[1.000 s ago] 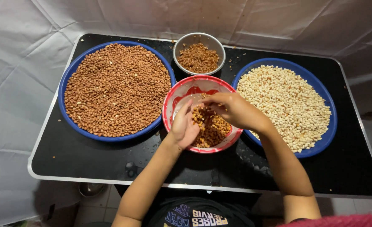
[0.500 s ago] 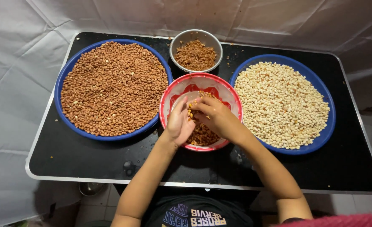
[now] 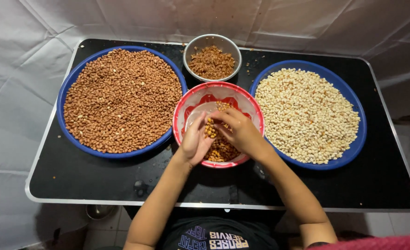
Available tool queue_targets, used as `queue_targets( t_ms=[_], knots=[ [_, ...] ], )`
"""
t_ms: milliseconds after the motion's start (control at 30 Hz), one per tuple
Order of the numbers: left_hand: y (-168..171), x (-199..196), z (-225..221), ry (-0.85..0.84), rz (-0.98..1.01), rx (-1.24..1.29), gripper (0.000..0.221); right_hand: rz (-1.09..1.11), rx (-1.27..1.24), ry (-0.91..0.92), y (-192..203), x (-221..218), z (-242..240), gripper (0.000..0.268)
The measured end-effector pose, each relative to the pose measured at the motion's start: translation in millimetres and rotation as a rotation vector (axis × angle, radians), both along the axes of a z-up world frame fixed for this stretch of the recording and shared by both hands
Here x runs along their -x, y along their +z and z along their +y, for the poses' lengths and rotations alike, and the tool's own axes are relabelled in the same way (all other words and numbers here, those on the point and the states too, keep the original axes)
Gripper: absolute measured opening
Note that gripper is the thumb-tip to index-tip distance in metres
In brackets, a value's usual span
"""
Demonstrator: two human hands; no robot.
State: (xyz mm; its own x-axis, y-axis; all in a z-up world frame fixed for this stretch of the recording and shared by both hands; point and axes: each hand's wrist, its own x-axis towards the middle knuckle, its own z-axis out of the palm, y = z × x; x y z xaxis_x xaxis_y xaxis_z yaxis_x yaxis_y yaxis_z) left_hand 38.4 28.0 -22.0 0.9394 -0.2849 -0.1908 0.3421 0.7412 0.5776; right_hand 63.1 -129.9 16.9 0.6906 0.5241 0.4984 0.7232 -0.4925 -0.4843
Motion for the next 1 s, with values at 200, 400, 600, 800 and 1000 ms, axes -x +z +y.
queue_targets(
  t_ms=[200,400,600,800,1000],
  knots=[
    [0.2,8.9,1.1,0.066,-0.103,-0.149,0.06,0.061,-0.157,-0.039,-13.9,2.3,2.3,0.018],
    [16.1,11.5,13.1,0.094,-0.581,-0.992,0.051,0.207,-0.369,-0.108,-21.4,-0.4,-9.9,0.017],
    [11.9,11.6,3.6,0.324,-0.77,-1.247,0.03,0.187,-0.371,-0.105,-19.5,1.9,-12.5,0.015],
    [24.2,10.6,-0.7,0.415,-0.761,-1.15,0.016,0.097,-0.358,-0.11,-24.5,2.0,-15.5,0.012],
    [18.4,9.3,-1.5,0.36,-0.579,-1.012,0.014,0.024,-0.347,-0.094,-24.1,9.5,-12.0,0.013]
  ],
)
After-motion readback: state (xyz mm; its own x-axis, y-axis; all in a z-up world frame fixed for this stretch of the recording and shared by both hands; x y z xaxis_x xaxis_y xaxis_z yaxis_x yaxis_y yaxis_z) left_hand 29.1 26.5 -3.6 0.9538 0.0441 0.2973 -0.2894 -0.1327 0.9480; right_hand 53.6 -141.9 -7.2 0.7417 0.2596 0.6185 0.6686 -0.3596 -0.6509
